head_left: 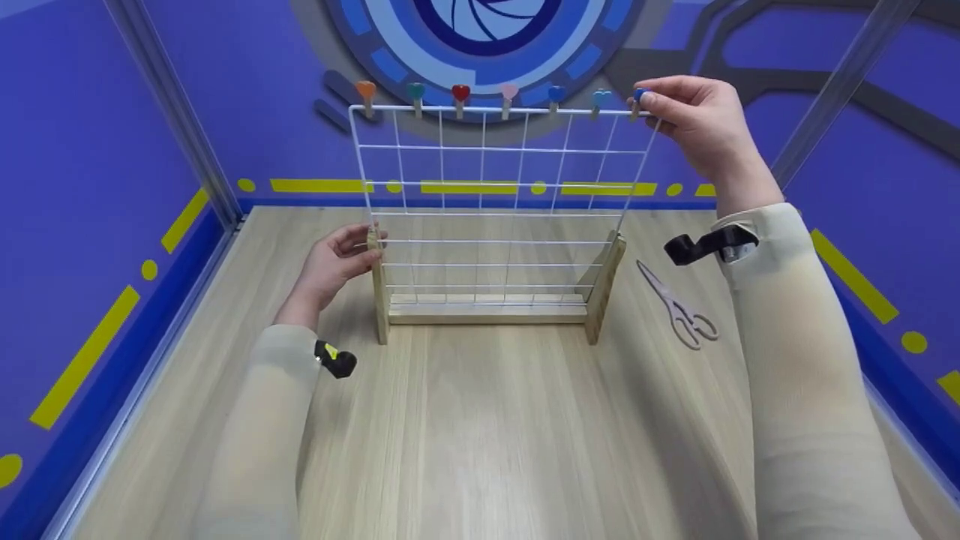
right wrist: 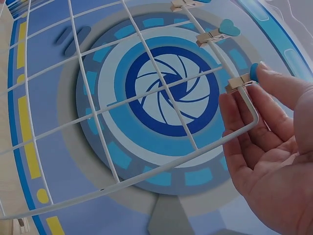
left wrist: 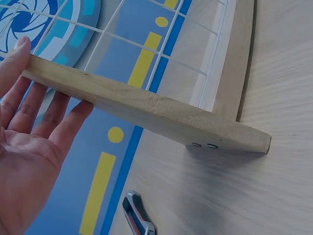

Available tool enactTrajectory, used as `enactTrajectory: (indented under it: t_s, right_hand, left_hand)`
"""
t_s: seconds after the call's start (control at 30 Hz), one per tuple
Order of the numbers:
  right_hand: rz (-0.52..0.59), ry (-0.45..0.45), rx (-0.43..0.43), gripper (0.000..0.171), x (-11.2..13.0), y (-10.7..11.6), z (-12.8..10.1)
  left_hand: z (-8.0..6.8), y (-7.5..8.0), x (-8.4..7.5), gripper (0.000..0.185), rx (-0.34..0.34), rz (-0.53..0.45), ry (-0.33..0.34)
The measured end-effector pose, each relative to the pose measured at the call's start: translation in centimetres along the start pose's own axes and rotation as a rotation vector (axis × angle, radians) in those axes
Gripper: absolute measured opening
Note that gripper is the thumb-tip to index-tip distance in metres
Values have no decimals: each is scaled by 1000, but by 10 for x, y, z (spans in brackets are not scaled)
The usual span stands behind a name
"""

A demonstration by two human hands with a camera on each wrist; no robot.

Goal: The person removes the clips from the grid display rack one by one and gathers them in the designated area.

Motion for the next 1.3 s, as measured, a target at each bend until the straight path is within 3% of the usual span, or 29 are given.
enactTrajectory:
  t_s: [0.2,0.63,1.0,1.3]
  right_hand:
    - [20,18,-15,22,0,1,2]
    - [-80,71,-63,21,5,5,0]
    - [135,151,-120,21,17,13,-4]
    - [188,278,-130,21,28,20,-28]
  left_hand:
    - [0,0,1,59,1,6,10]
    - [0,-1,2,56,-8,-11,30]
    - [0,-2,0,56,-1,-8,31]
    - [0,-1,3,55,-6,-3,28]
Point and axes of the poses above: each hand's wrist, its own z-axis towards the middle knuckle, its own y-axis out of the back of the hand, x = y × z, the point moved 9 cm from there along z, towards the middle knuckle, and after that the axes turned 4 degrees about -y, right-handed, at the moved point
